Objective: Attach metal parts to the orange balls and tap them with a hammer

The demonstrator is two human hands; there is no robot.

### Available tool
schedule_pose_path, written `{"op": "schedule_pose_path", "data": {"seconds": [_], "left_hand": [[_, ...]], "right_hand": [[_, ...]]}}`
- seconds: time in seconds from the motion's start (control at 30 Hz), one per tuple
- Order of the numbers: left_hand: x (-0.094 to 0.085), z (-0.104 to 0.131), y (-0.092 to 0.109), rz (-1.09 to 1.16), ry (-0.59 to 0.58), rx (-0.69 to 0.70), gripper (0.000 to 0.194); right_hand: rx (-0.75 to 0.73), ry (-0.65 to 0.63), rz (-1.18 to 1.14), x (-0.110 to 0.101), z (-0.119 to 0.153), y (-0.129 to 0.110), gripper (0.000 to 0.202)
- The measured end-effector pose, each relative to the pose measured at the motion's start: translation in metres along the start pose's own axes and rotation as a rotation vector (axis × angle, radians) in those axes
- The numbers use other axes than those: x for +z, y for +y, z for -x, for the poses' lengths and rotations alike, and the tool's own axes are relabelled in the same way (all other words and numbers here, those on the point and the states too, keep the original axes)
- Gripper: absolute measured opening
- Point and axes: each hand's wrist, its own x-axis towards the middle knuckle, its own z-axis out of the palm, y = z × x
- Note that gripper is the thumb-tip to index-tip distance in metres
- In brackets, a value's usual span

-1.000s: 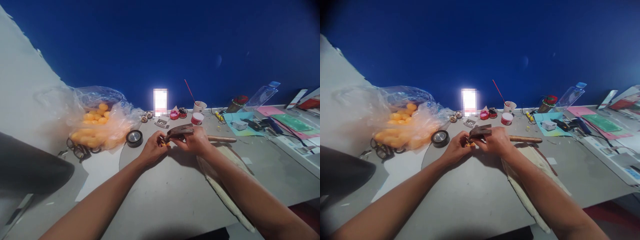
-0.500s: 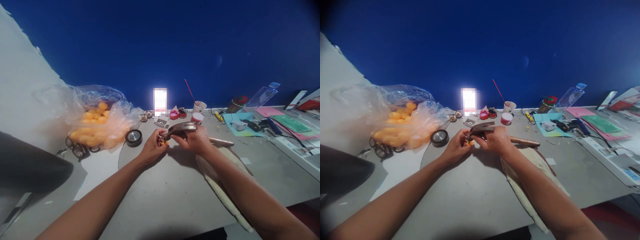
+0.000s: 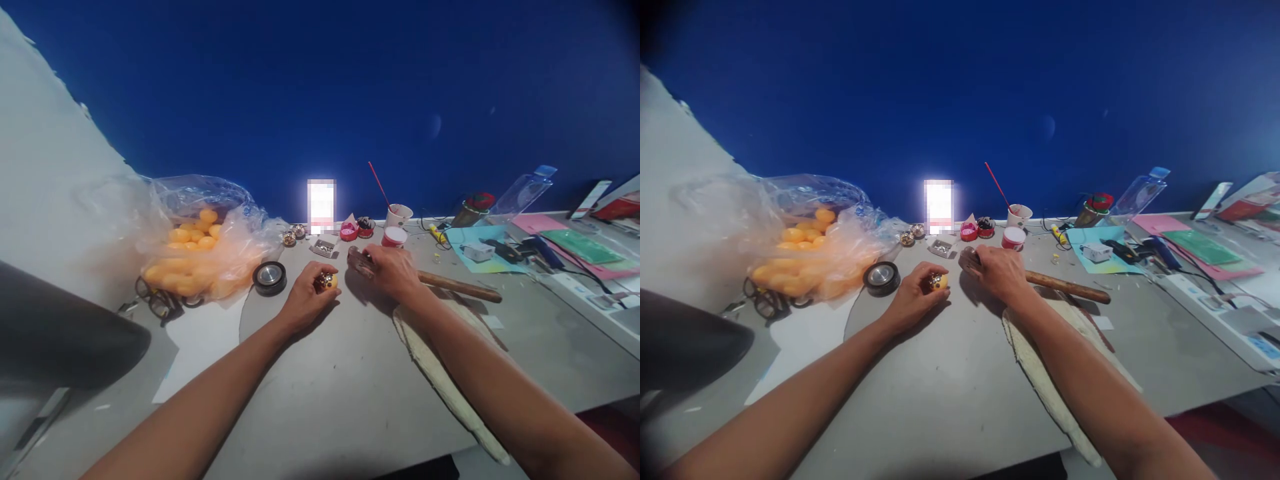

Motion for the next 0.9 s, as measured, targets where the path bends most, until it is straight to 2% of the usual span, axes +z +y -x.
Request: {"op": "schedule_pose_path", "data": {"seconds": [0.13, 0.27, 0.4, 0.6, 0.9], "left_hand": [[0.0013, 0.0011, 0.0003, 0.119, -0.071, -0.093, 0.038], [0.0019, 0.0018, 0.0000, 0.127, -0.060, -0.083, 0.039], [0.0017, 0.0017, -0.0009, 0.089, -0.035, -0.036, 0.035], [0.0006, 0.0017, -0.0004, 0.054, 0.007, 0.004, 0.033], [-0.0016, 0.0003, -0.0017, 0.104, -0.049, 0.039, 0.030]], "right_hand": [[0.042, -0.121, 0.050, 0.0026, -0.0051, 0.0043, 0.027], [0.055, -0.195, 0.052, 0.0040, -0.0079, 0.0053, 0.029], [0.052, -0.204, 0.056, 0.0044, -0.0090, 0.0058, 0.029], [-0.064, -0.228, 0.024, 0.0028, -0.0090, 0.0081, 0.023], [-0.052, -0.251, -0.036, 0.0083, -0.0081, 0.0111, 0.033]]}}
